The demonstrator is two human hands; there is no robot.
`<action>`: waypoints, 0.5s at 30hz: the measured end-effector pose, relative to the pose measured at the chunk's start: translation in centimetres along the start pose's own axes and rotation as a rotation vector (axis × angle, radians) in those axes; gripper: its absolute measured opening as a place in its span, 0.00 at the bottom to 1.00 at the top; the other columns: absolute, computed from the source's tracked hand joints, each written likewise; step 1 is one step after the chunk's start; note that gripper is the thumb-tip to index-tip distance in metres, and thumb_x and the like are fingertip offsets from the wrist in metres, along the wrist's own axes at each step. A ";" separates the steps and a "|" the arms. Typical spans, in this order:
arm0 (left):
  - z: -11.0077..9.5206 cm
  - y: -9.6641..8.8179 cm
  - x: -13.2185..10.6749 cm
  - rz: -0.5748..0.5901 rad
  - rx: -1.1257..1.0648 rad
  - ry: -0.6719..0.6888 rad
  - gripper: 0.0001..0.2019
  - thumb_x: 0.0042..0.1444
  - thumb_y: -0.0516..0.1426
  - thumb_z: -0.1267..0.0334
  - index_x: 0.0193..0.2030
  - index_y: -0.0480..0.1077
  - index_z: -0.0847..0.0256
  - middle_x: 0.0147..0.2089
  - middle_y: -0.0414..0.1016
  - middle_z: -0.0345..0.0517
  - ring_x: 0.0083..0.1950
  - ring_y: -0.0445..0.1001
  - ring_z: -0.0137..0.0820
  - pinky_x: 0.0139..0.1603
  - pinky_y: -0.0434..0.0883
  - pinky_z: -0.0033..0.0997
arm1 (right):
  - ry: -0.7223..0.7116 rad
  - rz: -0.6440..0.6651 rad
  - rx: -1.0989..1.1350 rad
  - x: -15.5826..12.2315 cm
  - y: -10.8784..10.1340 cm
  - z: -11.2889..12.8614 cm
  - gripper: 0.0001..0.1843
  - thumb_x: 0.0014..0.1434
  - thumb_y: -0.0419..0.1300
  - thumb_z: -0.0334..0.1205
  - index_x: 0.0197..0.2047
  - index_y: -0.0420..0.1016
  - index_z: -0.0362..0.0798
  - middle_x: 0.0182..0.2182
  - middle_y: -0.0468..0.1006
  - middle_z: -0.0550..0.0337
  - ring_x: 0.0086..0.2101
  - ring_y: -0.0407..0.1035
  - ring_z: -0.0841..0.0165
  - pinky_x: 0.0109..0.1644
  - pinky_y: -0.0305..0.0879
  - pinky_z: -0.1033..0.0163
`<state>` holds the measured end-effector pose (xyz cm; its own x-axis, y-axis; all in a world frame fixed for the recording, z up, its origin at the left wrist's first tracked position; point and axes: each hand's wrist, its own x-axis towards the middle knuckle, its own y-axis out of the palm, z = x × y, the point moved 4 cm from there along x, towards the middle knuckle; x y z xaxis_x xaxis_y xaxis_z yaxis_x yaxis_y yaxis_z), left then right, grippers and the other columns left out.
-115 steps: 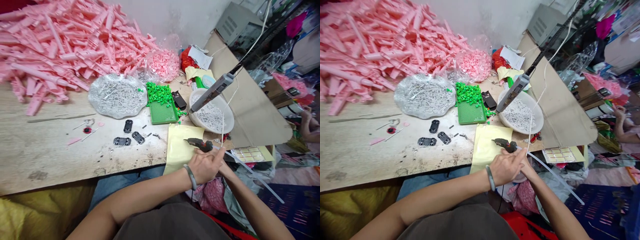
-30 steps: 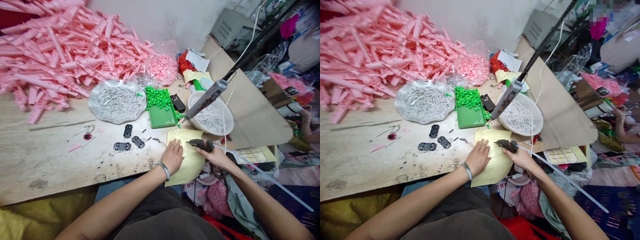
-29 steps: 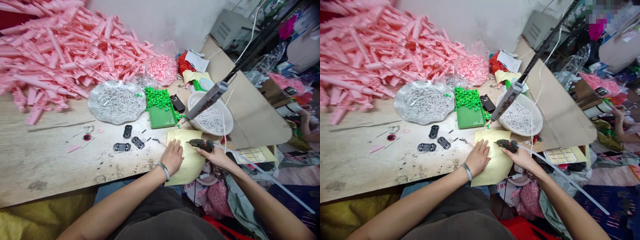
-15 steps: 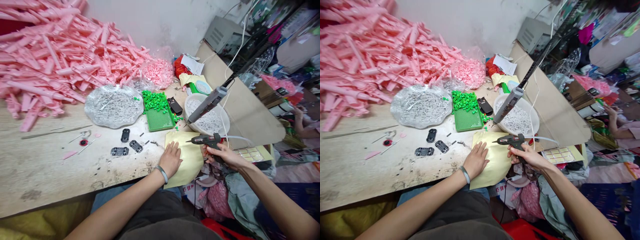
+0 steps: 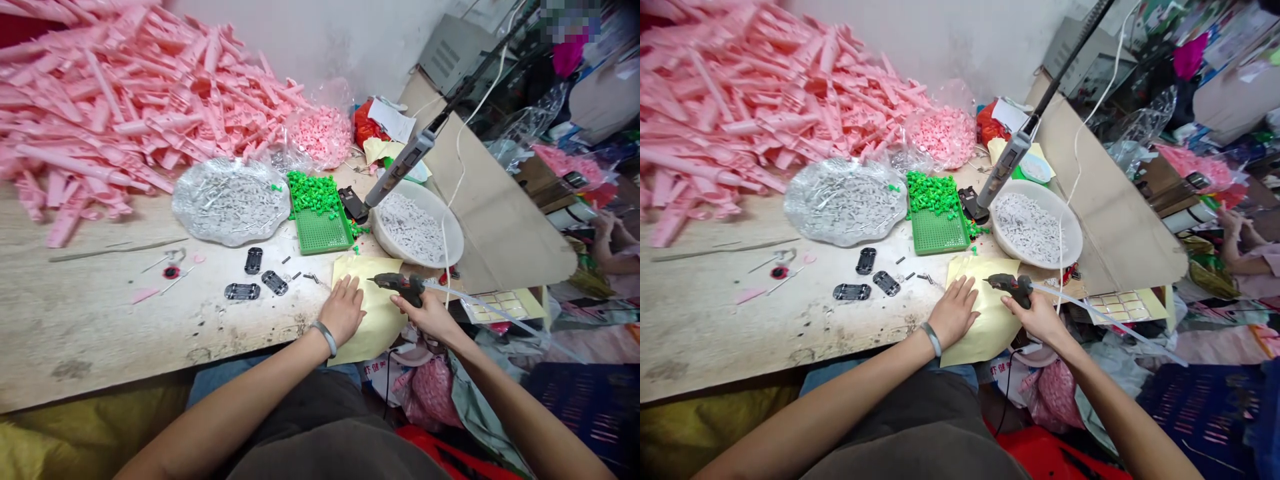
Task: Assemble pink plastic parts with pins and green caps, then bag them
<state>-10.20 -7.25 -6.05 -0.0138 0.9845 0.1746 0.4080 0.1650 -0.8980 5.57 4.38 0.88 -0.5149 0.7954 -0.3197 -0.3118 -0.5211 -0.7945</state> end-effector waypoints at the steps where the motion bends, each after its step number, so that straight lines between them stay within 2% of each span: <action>1: 0.0 0.0 0.0 0.002 -0.002 -0.001 0.26 0.60 0.57 0.55 0.60 0.65 0.70 0.69 0.58 0.62 0.72 0.52 0.51 0.71 0.53 0.48 | -0.017 -0.005 -0.010 0.0 0.0 0.1 0.27 0.58 0.58 0.60 0.46 0.79 0.45 0.40 0.81 0.51 0.43 0.74 0.56 0.48 0.67 0.55; 3: -0.1 0.0 0.0 0.006 -0.007 0.000 0.26 0.60 0.57 0.55 0.60 0.65 0.70 0.69 0.58 0.62 0.72 0.52 0.50 0.71 0.52 0.47 | -0.024 -0.012 -0.048 0.0 0.0 0.2 0.28 0.58 0.58 0.60 0.51 0.77 0.47 0.43 0.81 0.51 0.46 0.73 0.55 0.51 0.66 0.54; 5: -0.1 0.0 0.0 0.007 -0.008 -0.001 0.26 0.60 0.57 0.55 0.60 0.65 0.70 0.69 0.57 0.62 0.72 0.52 0.50 0.71 0.52 0.47 | 0.005 -0.028 -0.119 0.0 0.0 0.3 0.30 0.58 0.58 0.62 0.53 0.77 0.48 0.43 0.81 0.50 0.46 0.73 0.53 0.50 0.66 0.53; 10: 0.0 0.1 0.0 0.008 0.000 0.000 0.26 0.61 0.56 0.54 0.60 0.65 0.70 0.70 0.56 0.61 0.72 0.51 0.50 0.71 0.52 0.47 | 0.061 -0.070 -0.238 -0.1 -0.1 0.4 0.31 0.58 0.57 0.63 0.50 0.79 0.45 0.40 0.81 0.46 0.43 0.75 0.52 0.45 0.67 0.56; 15: 0.0 0.3 0.0 0.017 0.006 -0.003 0.26 0.60 0.57 0.53 0.60 0.64 0.70 0.70 0.56 0.61 0.72 0.50 0.50 0.71 0.52 0.48 | 0.061 -0.082 -0.293 -0.1 -0.1 0.4 0.31 0.58 0.57 0.63 0.48 0.79 0.44 0.36 0.81 0.47 0.41 0.75 0.53 0.42 0.67 0.58</action>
<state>-10.04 -7.22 -6.33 -0.0094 0.9874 0.1579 0.4027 0.1483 -0.9033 5.29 4.23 1.23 -0.4456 0.8528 -0.2721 -0.1020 -0.3504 -0.9310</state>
